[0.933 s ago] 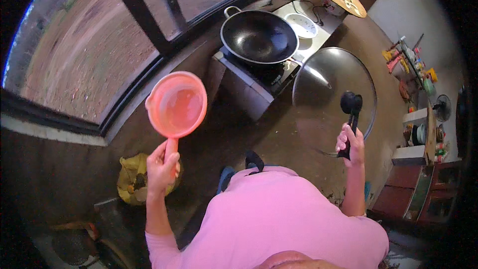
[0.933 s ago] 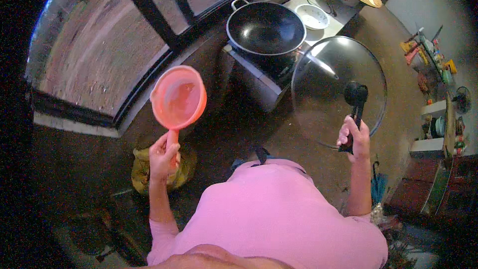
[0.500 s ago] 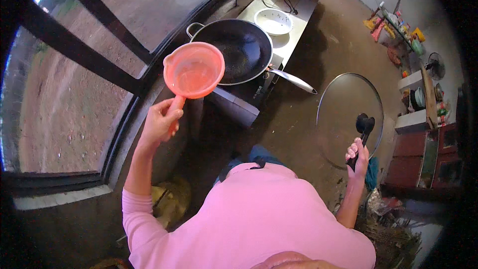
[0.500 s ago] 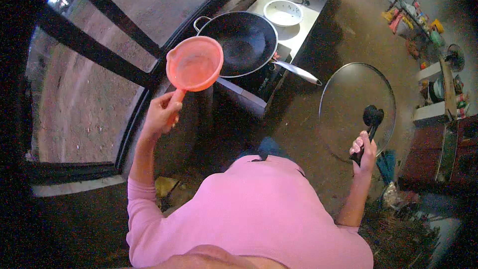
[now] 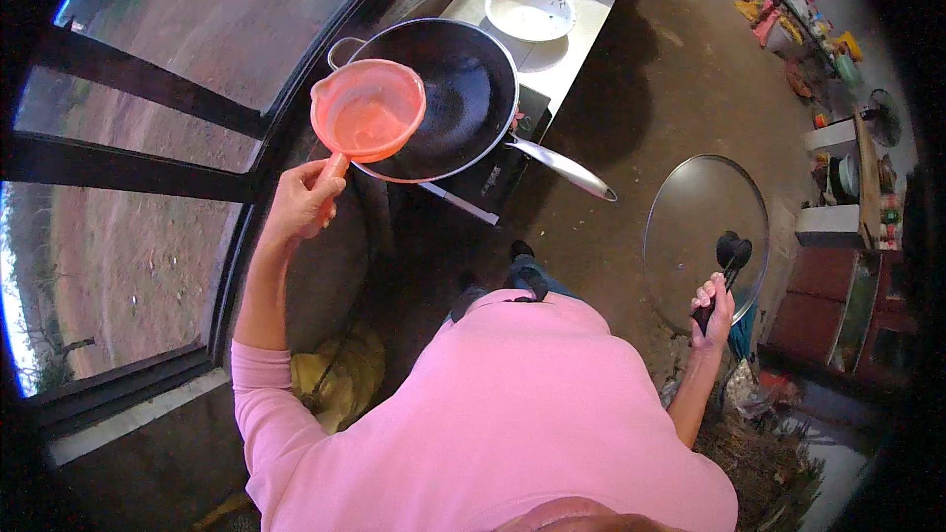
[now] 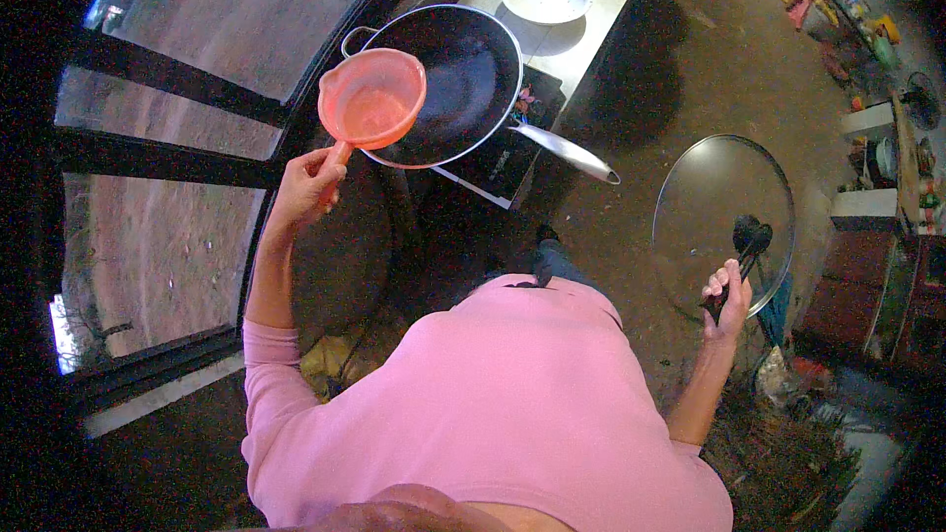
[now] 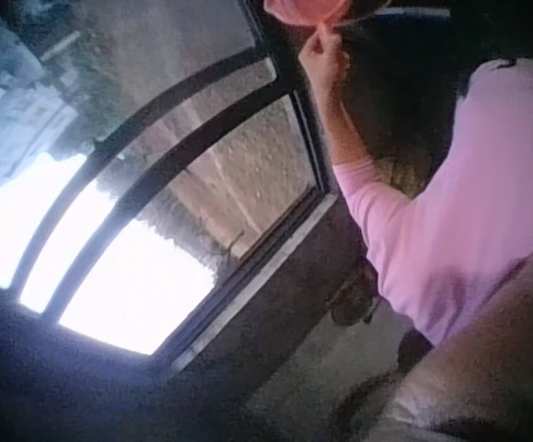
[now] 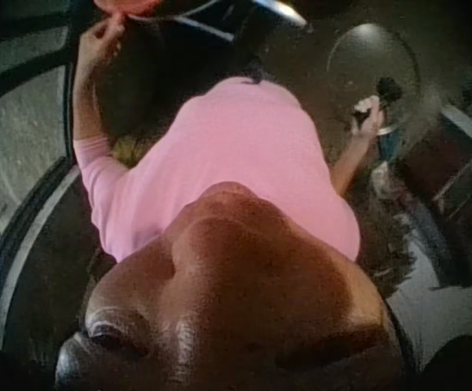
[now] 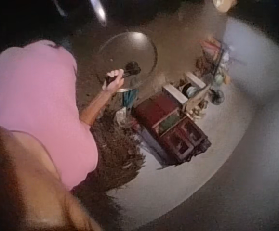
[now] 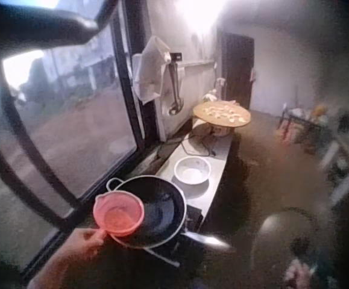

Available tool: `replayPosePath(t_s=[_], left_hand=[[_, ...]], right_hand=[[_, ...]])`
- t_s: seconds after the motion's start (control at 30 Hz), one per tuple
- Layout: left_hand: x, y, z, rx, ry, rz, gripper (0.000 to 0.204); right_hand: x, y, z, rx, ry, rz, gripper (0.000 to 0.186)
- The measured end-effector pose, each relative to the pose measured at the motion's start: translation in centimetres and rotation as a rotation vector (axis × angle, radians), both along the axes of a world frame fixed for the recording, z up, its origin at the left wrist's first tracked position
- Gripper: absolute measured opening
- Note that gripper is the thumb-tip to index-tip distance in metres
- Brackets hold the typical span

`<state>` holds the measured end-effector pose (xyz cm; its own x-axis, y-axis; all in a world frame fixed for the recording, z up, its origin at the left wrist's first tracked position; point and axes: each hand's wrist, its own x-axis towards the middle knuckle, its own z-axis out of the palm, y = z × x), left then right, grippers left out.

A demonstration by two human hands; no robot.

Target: The person fills a pink bowl with water from the tap, then pours water into a pot on the stove and covers it. They wash their hands in the bowl and rub a white substance inside the bowl.

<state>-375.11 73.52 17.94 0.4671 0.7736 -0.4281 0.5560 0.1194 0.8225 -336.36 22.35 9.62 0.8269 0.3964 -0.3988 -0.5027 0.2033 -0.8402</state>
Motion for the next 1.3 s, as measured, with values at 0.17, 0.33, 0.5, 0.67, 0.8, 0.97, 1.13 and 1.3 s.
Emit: replayPosePath(t_s=[0.17, 0.33, 0.5, 0.67, 0.8, 0.97, 1.13, 1.3], left_hand=[[1.3, 0.2, -0.7, -0.022, 0.039, 0.007, 0.044], [2.0, -0.2, -1.2, -0.027, 0.066, 0.054, 0.044], [2.2, 0.2, -1.5, -0.010, 0.081, 0.045, 0.046], [2.7, 0.3, -1.1, 0.008, 0.108, 0.052, 0.048], [3.2, 0.5, -0.7, 0.022, 0.148, 0.051, 0.049], [4.1, 0.7, 0.0, 0.027, 0.203, 0.052, 0.048], [4.1, 1.1, -0.2, 0.089, 0.232, 0.046, 0.048], [4.9, 1.3, -0.7, 0.244, 0.298, 0.008, 0.045]], right_hand=[[3.4, 1.6, -0.1, -0.009, 0.003, 0.015, 0.014], [5.5, 3.6, 0.1, -0.009, 0.034, 0.066, 0.014], [6.9, 5.4, -0.3, -0.028, 0.062, 0.116, 0.014], [7.5, 7.0, -0.2, -0.048, 0.043, 0.135, 0.014], [7.9, 7.7, -0.3, -0.072, 0.046, 0.142, 0.014], [8.5, 7.9, -1.0, -0.070, 0.058, 0.161, 0.015], [8.9, 8.1, -1.6, -0.054, 0.062, 0.186, 0.015], [9.3, 8.0, -1.8, -0.063, 0.080, 0.182, 0.015]])
